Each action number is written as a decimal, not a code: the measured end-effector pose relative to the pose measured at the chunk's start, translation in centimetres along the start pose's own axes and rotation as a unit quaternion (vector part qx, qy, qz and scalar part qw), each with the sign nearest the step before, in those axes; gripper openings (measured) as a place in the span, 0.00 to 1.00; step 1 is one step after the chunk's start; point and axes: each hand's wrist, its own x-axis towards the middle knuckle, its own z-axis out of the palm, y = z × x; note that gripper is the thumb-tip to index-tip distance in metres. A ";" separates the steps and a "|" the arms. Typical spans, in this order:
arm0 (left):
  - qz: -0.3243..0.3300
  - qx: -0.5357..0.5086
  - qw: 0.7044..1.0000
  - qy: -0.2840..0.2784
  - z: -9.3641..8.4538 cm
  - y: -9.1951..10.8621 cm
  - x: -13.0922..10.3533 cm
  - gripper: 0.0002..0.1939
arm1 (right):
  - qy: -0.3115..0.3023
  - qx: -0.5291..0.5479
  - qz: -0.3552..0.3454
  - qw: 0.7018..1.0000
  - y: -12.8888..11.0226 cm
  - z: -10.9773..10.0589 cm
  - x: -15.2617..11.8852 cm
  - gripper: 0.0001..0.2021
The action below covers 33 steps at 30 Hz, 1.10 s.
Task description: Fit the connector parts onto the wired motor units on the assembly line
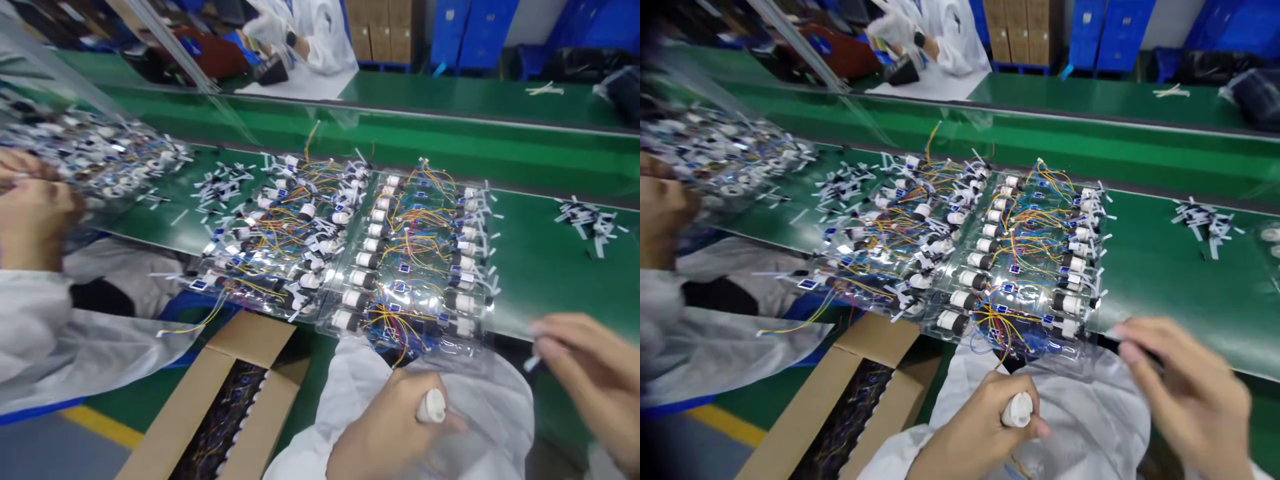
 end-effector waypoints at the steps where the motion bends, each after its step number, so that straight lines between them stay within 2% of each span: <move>1: 0.016 0.019 1.000 -0.018 -0.2 0.4 0.4 0.14 | -0.020 0.020 -0.006 1.000 -1.2 0.8 -1.4 0.11; 4: 0.030 0.084 0.995 -0.038 -0.4 1.0 1.3 0.15 | -0.045 0.102 0.016 0.994 -3.1 3.9 -3.6 0.10; 7: 0.013 0.140 0.989 -0.035 -0.5 0.9 1.5 0.11 | -0.043 0.155 0.064 0.985 -3.6 6.4 -4.3 0.09; 9: 0.011 0.153 0.988 -0.027 -0.5 0.6 1.3 0.09 | -0.047 0.175 0.080 0.980 -3.6 7.3 -4.5 0.08; 16: 0.021 0.138 0.990 0.034 -0.2 -0.2 1.1 0.10 | -0.091 0.197 0.071 0.974 -3.5 7.8 -3.9 0.07; 21: 0.045 0.127 0.990 0.046 -0.2 0.1 1.1 0.10 | -0.090 0.188 0.082 0.975 -3.8 8.2 -3.8 0.07; 27: 0.067 0.176 0.981 0.053 0.3 0.2 1.2 0.10 | -0.036 0.162 0.055 0.985 -4.6 8.8 -4.2 0.07; 30: 0.074 0.256 0.962 0.061 0.7 -0.1 1.2 0.13 | 0.005 0.135 0.034 0.990 -5.0 8.9 -4.0 0.10; 33: 0.055 0.347 0.936 0.034 0.7 0.1 1.2 0.18 | 0.033 0.100 -0.001 0.994 -5.3 8.9 -3.9 0.12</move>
